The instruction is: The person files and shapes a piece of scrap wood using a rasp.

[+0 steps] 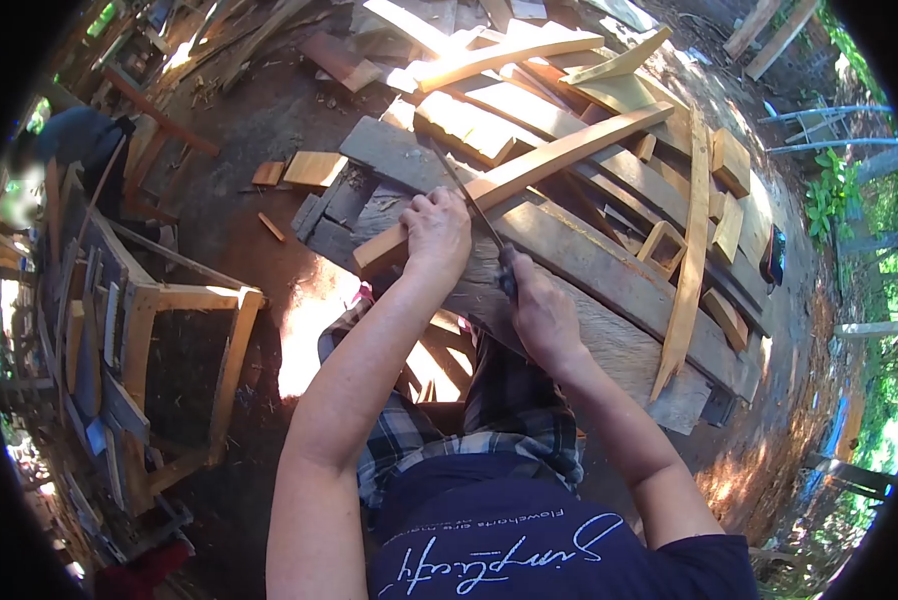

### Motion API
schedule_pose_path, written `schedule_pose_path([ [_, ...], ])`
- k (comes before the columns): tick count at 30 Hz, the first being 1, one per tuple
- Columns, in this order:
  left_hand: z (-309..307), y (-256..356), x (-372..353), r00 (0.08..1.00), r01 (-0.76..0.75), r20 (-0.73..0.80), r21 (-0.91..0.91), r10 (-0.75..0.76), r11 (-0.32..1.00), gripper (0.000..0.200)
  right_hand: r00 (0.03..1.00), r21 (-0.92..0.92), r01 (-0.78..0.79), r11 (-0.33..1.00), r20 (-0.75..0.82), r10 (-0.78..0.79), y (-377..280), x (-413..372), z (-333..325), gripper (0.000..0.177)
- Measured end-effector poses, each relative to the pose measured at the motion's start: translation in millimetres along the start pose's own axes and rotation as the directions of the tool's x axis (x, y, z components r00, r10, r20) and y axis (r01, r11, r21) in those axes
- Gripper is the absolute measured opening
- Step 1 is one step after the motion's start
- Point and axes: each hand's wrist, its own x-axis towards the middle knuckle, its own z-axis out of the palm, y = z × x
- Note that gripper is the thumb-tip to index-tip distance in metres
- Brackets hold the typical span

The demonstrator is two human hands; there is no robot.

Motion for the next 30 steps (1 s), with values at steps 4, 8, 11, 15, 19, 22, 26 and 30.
schedule_pose_path([
  [4, -10.7, -5.2, -1.6, 0.998, 0.039, 0.050, -0.018, -0.039, 0.999, 0.030, 0.995, -0.039, 0.033, 0.999, -0.092, -0.036, -13.5, 46.5, 9.3, 0.017],
  [8, 10.5, -18.6, -8.1, 0.992, -0.025, -0.129, -0.201, -0.002, 0.979, 0.024, 0.998, -0.011, -0.022, 1.000, -0.051, 0.022, -14.2, 51.3, 9.4, 0.014],
  [11, 12.8, -16.4, -10.0, 0.953, 0.087, -0.220, -0.464, -0.209, 0.882, 0.032, 0.997, -0.051, -0.062, 0.997, -0.038, 0.060, -17.7, 53.0, 11.8, 0.014],
  [15, 12.9, 1.1, 16.5, 0.852, 0.358, -0.172, -0.500, -0.495, 0.789, 0.031, 0.994, -0.069, -0.105, 0.992, -0.019, 0.104, -22.8, 52.1, 12.6, 0.014],
  [19, 16.9, 1.6, 27.3, 0.819, 0.441, -0.107, -0.510, -0.563, 0.738, 0.025, 0.997, -0.077, -0.077, 0.994, -0.023, 0.075, -24.5, 53.2, 11.1, 0.014],
  [22, 15.6, 1.1, 24.4, 0.835, 0.440, -0.089, -0.485, -0.543, 0.756, 0.024, 0.994, -0.081, -0.107, 0.991, 0.018, 0.109, -25.7, 46.7, 6.1, 0.017],
  [26, 15.5, -0.5, 24.2, 0.849, 0.424, -0.081, -0.485, -0.522, 0.765, 0.024, 0.996, -0.154, -0.078, 0.985, 0.041, 0.085, -30.2, 44.8, -0.8, 0.017],
  [30, 14.5, -2.8, 27.0, 0.826, 0.438, -0.065, -0.554, -0.561, 0.709, 0.030, 0.994, -0.177, -0.083, 0.981, 0.055, 0.094, -27.5, 51.2, -1.6, 0.016],
])
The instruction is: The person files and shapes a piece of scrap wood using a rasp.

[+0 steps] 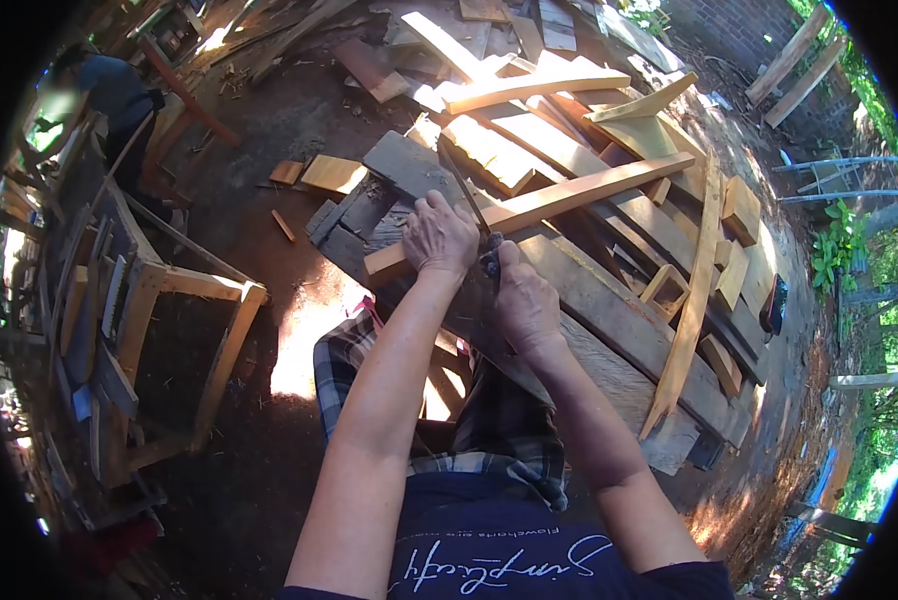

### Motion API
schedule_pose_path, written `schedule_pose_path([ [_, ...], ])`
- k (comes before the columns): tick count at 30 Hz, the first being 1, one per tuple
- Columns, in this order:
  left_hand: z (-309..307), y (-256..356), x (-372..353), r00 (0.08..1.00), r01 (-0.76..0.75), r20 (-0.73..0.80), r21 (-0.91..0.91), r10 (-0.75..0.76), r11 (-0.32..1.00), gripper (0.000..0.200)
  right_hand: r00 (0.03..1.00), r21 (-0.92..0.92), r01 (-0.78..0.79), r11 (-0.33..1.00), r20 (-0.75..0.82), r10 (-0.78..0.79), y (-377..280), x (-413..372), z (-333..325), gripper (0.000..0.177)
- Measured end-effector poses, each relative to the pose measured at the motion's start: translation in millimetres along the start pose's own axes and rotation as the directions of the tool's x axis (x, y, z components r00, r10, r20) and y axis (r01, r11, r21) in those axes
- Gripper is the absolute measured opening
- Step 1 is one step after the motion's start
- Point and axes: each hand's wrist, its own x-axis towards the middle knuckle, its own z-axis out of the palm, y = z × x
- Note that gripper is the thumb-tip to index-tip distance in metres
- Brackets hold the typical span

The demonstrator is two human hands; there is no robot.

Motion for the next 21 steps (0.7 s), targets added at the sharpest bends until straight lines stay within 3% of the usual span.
schedule_pose_path([
  [1, -1.9, -1.6, -2.5, 1.000, 0.002, -0.001, -0.001, -0.002, 1.000, 0.030, 1.000, -0.001, 0.002, 1.000, 0.000, -0.002, -0.3, 0.5, -0.2, 0.016],
  [3, -4.6, -8.5, -12.7, 0.985, -0.143, -0.078, 0.138, 0.155, 0.980, 0.037, 0.999, 0.041, -0.038, 0.998, 0.013, 0.037, -2.2, 0.4, 0.3, 0.017],
  [10, -2.6, 8.3, -12.8, 0.960, -0.216, -0.148, 0.154, 0.238, 0.964, 0.035, 0.998, 0.082, -0.048, 0.995, -0.041, 0.052, 9.9, 5.3, -5.4, 0.016],
  [14, 9.5, 22.2, 4.7, 0.966, -0.206, -0.126, 0.157, 0.226, 0.966, 0.030, 0.997, 0.071, -0.065, 0.995, -0.038, 0.068, 12.5, 18.3, -7.4, 0.014],
  [16, 11.0, 24.7, 8.3, 0.988, -0.115, -0.086, 0.113, 0.126, 0.987, 0.026, 0.997, 0.053, -0.071, 0.996, -0.029, 0.072, 12.3, 20.2, -1.2, 0.014],
  [21, 15.1, 33.1, 13.7, 0.996, -0.039, -0.076, 0.119, 0.048, 0.992, 0.022, 0.997, 0.096, -0.024, 0.995, -0.064, 0.031, 18.8, 17.8, 4.6, 0.016],
])
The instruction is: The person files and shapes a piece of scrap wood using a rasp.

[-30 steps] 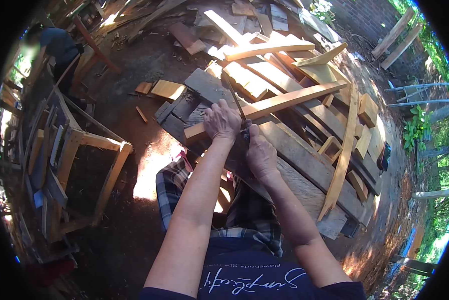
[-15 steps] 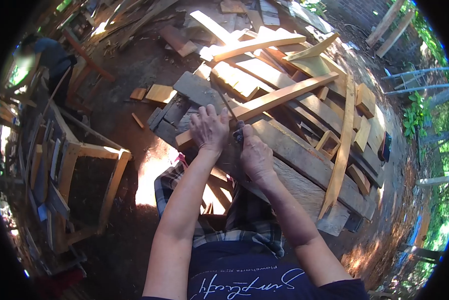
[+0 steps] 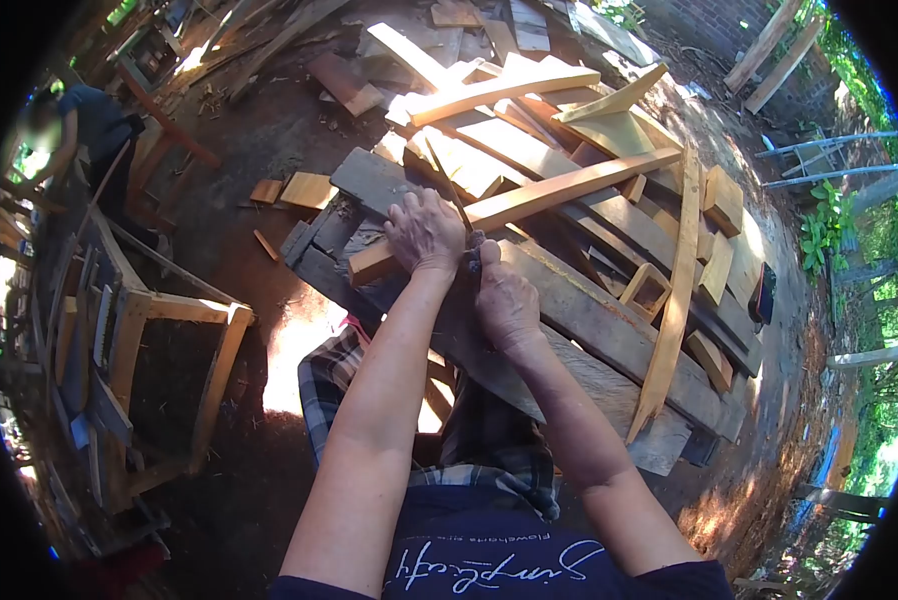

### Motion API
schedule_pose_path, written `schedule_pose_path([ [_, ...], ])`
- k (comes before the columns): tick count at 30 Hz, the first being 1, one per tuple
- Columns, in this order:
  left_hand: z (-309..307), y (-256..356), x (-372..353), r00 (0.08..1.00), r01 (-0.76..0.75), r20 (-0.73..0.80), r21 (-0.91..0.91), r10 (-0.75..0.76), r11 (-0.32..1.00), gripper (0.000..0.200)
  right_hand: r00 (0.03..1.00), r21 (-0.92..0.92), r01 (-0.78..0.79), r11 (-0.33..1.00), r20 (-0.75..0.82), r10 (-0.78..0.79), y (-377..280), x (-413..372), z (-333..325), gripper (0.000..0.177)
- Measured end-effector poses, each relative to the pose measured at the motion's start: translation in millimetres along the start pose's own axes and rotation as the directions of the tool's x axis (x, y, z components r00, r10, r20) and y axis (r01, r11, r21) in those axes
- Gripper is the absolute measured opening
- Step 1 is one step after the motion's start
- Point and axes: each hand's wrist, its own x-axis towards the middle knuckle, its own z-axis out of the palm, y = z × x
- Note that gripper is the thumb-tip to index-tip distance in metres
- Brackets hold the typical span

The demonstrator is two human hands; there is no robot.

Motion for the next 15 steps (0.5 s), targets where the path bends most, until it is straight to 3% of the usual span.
schedule_pose_path([
  [6, 5.0, 0.5, 0.8, 0.998, 0.020, -0.052, 0.003, -0.020, 1.000, 0.021, 1.000, 0.052, 0.021, 0.998, 0.007, -0.021, 15.5, -65.6, -19.4, 0.016],
  [10, -1.4, 1.6, -1.1, 1.000, -0.031, -0.005, 0.072, 0.031, 0.997, 0.025, 0.998, -0.022, -0.068, 0.997, -0.001, 0.068, 17.3, -56.7, -13.4, 0.016],
  [15, 1.5, 2.5, 0.9, 1.000, -0.004, 0.001, 0.093, 0.004, 0.996, 0.026, 1.000, 0.047, 0.007, 0.999, 0.006, -0.007, 25.1, -63.5, -17.5, 0.022],
])
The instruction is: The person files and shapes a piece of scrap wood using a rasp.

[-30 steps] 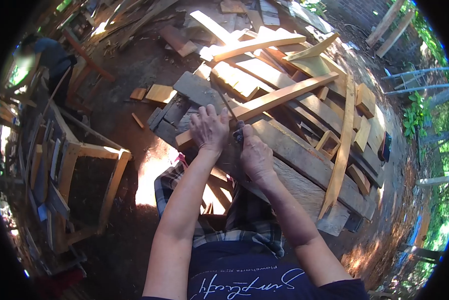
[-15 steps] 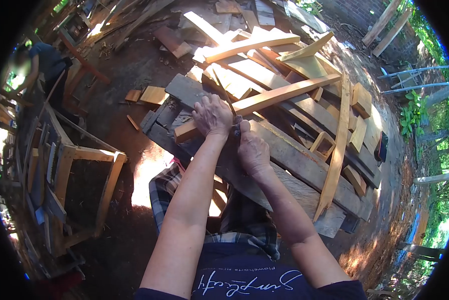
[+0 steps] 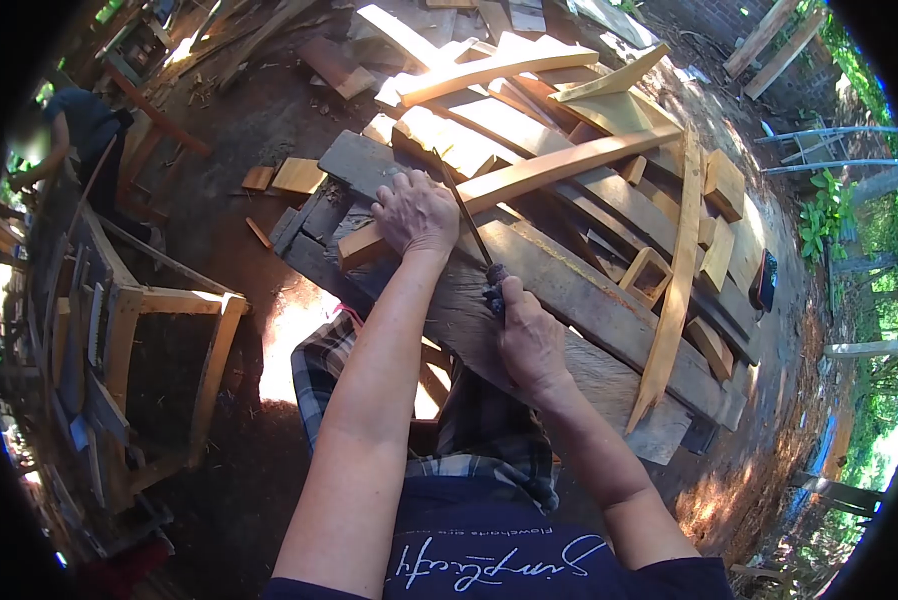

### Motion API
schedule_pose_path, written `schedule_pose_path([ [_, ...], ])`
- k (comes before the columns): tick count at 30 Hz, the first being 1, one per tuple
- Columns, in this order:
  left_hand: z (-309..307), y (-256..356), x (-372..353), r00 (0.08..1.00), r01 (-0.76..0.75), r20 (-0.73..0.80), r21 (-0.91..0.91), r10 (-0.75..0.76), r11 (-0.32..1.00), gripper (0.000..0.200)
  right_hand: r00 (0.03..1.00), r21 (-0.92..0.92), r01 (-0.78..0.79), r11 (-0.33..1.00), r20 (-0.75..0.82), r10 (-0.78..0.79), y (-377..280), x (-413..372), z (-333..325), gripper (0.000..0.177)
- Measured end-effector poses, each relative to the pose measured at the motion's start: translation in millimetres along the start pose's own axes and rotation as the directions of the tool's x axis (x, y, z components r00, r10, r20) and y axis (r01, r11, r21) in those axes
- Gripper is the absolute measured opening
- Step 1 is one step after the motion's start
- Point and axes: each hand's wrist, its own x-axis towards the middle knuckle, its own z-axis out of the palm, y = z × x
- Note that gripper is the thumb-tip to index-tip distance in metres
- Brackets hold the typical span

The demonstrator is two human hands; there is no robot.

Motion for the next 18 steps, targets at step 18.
schedule_pose_path([
  [18, -2.4, -6.4, -3.4, 0.999, -0.010, 0.047, -0.094, 0.014, 0.996, 0.027, 0.998, -0.001, -0.047, 0.999, -0.037, 0.047, -5.7, 15.7, 17.9, 0.017],
])
